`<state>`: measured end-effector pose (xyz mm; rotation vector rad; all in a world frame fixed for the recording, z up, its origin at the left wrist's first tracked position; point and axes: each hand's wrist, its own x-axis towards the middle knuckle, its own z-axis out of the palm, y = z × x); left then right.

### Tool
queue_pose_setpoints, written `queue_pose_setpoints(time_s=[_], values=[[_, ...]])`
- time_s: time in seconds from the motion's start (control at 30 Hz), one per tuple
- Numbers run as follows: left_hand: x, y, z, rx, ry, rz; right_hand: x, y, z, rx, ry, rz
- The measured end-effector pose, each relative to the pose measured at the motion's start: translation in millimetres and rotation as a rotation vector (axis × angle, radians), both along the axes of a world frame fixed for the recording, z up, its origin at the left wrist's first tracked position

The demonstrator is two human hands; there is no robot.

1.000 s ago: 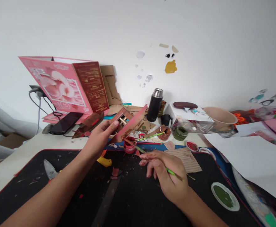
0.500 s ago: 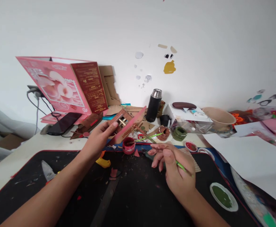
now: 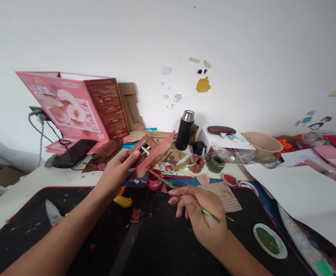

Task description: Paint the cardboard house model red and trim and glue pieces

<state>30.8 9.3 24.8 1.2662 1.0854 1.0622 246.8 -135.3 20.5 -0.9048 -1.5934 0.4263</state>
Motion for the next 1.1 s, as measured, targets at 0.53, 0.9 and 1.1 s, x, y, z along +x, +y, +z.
queue_pose_setpoints(time_s=[0.53,0.9,1.1], values=[[0.6,-2.6,4.2,0.029,0.020,0.031,8.0,0.0,-1.0,0.022,0.033,-0.117],[-1.6,0.8,-1.1,0.027,0.000,0.006,7.5,-0.2,-1.9,0.019,0.005,-0.087],[-1.6,-0.5,0.9,0.038,0.016,0.019,16.2,0.2,-4.5,0.029,0.054,-0.174]])
